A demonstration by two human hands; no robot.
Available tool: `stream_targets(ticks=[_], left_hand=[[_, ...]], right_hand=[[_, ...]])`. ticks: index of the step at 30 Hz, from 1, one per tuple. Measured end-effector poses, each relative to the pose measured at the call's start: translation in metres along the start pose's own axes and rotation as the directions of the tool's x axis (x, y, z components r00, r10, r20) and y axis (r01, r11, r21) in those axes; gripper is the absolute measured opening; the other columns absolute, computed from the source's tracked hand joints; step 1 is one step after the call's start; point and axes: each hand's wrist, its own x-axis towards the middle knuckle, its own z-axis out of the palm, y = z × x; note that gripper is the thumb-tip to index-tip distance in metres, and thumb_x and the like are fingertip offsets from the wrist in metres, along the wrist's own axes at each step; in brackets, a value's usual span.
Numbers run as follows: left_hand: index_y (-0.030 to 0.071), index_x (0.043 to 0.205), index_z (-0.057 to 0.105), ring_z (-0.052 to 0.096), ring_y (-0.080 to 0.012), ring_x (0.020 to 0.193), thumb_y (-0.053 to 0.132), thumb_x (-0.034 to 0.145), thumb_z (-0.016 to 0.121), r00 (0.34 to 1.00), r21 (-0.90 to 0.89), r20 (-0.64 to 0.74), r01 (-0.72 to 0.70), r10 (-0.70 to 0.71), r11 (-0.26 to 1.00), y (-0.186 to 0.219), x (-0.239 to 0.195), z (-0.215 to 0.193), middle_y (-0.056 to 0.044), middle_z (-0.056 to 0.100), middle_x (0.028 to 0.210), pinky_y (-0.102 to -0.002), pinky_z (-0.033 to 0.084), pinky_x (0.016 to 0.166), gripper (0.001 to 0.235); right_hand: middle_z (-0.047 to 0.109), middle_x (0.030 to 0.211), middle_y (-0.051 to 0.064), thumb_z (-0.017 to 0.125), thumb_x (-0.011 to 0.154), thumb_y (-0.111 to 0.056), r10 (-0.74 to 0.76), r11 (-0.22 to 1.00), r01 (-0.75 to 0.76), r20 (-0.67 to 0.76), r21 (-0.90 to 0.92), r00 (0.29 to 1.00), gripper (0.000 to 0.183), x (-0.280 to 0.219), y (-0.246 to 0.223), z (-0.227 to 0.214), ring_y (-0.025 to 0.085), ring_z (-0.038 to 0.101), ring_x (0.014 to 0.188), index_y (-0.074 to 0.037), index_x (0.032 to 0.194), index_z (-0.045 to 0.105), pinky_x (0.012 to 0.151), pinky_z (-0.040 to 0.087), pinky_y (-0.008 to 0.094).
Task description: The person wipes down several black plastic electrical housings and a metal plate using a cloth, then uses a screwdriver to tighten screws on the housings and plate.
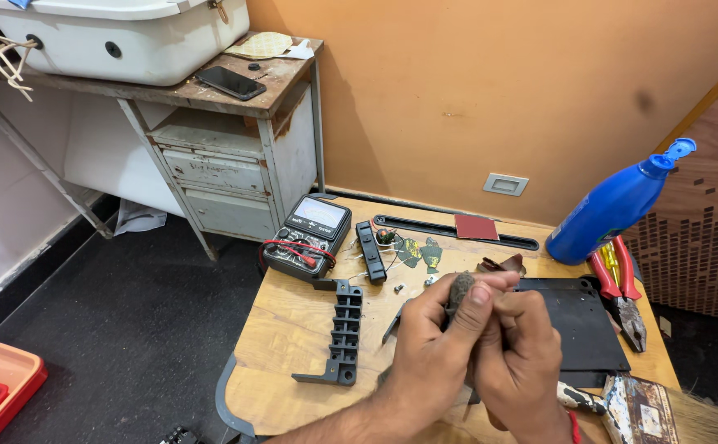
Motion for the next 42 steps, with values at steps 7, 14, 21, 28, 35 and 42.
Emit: stream_targets(ticks=[7,14,21,28,35,42], left_hand=[[-0.003,0.114,0.062,0.067,-0.0167,0.105,0.032,0.112,0.046,0.997,-0.209,-0.067,-0.038,0.025,0.977,-0.016,0.005,-0.009,-0.017,0.073,0.116,-0.032,0.056,0.096,0.039],[-0.003,0.117,0.061,0.059,-0.0234,0.138,0.037,0.112,0.048,0.992,-0.240,-0.001,-0.120,0.123,0.963,-0.008,0.007,-0.006,-0.021,0.068,0.127,-0.041,0.048,0.117,0.043],[0.002,0.117,0.061,0.043,-0.0218,0.155,0.046,0.115,0.048,0.950,-0.066,0.097,-0.292,0.298,0.954,0.006,0.011,-0.013,-0.017,0.064,0.142,-0.044,0.007,0.141,0.046],[-0.001,0.133,0.063,0.050,-0.0111,0.108,0.036,0.113,0.050,0.985,-0.077,-0.001,-0.173,0.173,0.982,-0.015,0.010,-0.018,-0.007,0.050,0.166,-0.032,0.037,0.091,0.043],[0.007,0.160,0.044,0.044,-0.0042,0.080,0.033,0.114,0.046,0.986,-0.349,0.117,0.151,-0.117,0.925,-0.011,0.000,-0.039,0.001,0.058,0.132,-0.021,0.048,0.066,0.053],[0.006,0.161,0.040,0.054,-0.0156,0.117,0.047,0.115,0.025,0.974,-0.208,0.191,0.161,-0.121,0.965,-0.010,-0.017,-0.049,-0.010,0.055,0.139,-0.029,0.048,0.096,0.064]], right_hand=[[0.072,0.110,0.017,0.060,0.095,0.004,-0.057,0.998,0.062,0.129,-0.033,0.990,0.034,0.003,-0.026,0.006,0.013,0.070,0.099,0.000,0.129,0.060,0.085,0.055,0.029],[0.059,0.133,0.019,0.064,0.090,0.001,-0.250,0.907,0.255,0.060,-0.335,0.966,0.047,0.003,-0.028,0.017,0.028,0.045,0.129,-0.002,0.136,0.052,0.108,0.041,0.039],[0.057,0.137,0.020,0.060,0.100,-0.013,0.072,0.937,-0.118,0.149,0.328,0.986,0.052,0.006,-0.012,0.005,0.021,0.062,0.121,-0.001,0.141,0.029,0.101,0.050,0.032],[0.069,0.118,0.017,0.053,0.099,-0.003,0.377,0.815,-0.467,0.297,0.343,0.877,0.042,0.004,-0.007,-0.002,0.016,0.065,0.100,-0.001,0.141,0.045,0.084,0.051,0.030],[0.066,0.092,0.013,0.055,0.099,0.001,0.414,0.822,-0.496,0.305,0.279,0.858,0.026,-0.001,0.004,-0.002,0.011,0.061,0.075,-0.003,0.124,0.048,0.051,0.047,0.026],[0.070,0.087,0.013,0.064,0.097,0.002,0.273,0.943,-0.305,0.216,0.131,0.938,0.012,-0.001,-0.009,0.009,0.012,0.062,0.071,0.000,0.109,0.061,0.059,0.047,0.026]])
